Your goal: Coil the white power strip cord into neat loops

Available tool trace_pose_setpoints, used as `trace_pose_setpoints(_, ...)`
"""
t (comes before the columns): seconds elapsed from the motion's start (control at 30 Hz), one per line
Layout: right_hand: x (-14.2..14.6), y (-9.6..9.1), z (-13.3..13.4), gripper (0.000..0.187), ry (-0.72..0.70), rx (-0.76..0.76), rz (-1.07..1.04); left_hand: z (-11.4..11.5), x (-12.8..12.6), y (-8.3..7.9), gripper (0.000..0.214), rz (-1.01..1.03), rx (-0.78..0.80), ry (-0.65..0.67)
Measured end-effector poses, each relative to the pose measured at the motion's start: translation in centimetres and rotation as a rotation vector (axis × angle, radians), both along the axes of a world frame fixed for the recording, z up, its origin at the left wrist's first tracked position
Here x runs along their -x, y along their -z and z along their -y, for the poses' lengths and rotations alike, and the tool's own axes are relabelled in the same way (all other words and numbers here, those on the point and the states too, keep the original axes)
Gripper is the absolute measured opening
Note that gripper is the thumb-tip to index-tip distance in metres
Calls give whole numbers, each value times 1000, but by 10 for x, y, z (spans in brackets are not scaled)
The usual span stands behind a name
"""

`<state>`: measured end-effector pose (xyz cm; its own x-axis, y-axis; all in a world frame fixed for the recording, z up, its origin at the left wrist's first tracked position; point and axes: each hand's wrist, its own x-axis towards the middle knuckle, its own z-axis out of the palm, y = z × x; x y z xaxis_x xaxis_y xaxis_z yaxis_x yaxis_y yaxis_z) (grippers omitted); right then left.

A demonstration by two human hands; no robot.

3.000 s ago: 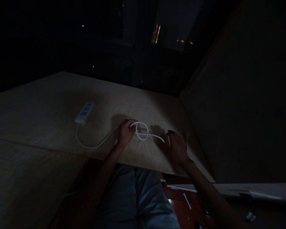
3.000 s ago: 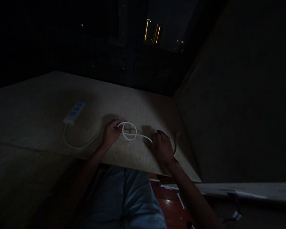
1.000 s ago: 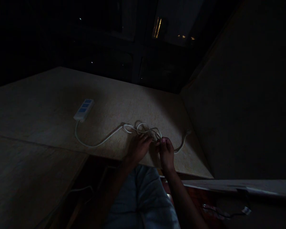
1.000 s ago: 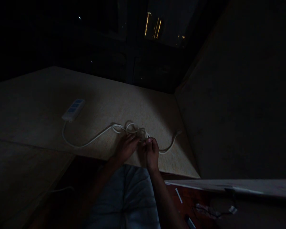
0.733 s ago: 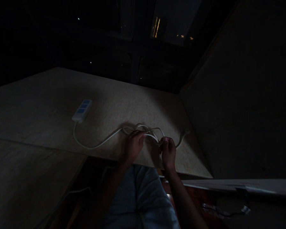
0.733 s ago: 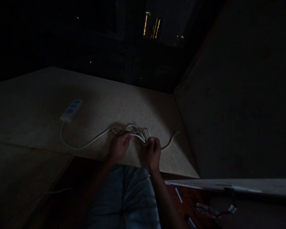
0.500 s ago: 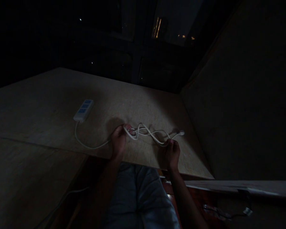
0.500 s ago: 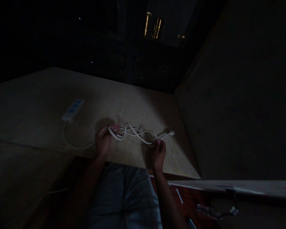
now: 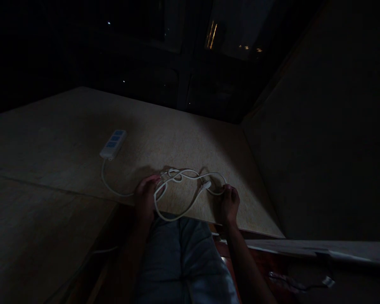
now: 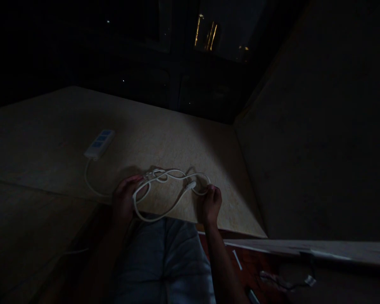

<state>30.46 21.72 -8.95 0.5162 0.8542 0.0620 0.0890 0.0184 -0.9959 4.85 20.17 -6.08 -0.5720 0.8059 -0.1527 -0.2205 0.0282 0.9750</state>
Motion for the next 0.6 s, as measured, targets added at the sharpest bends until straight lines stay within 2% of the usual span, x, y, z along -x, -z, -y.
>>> trace_pose_setpoints(0.07,2,-2,1,50,-14,26,-62,7,-9,-5,38,-363,-130,-130)
trace_pose_setpoints(0.1,2,-3,2,49,-19,32,-86,11,-15,-9,37,-577,-212,-137)
trace_pose_setpoints(0.13,3,-3,2,49,-22,33,-104,15,-20,-13,37,-784,-293,-80)
trace_pose_setpoints(0.2,3,-2,2,49,-21,18,-125,22,-31,-19,37,-1115,-406,215)
trace_pose_setpoints(0.27,2,-1,1,49,-26,7,-138,27,-43,-19,45,-1315,-385,567)
trace_pose_setpoints(0.3,1,0,1,49,-27,5,-147,29,-47,-16,51,-1378,-334,700)
trace_pose_setpoints(0.37,-1,-1,1,49,-42,7,-167,33,-54,-8,60,-1459,-218,833)
trace_pose_setpoints(0.47,-4,-7,2,45,-91,-10,-212,41,-55,5,51,-1533,-178,818)
trace_pose_setpoints(0.6,-8,-16,4,45,-171,-14,-343,54,-41,10,27,-1630,-359,716)
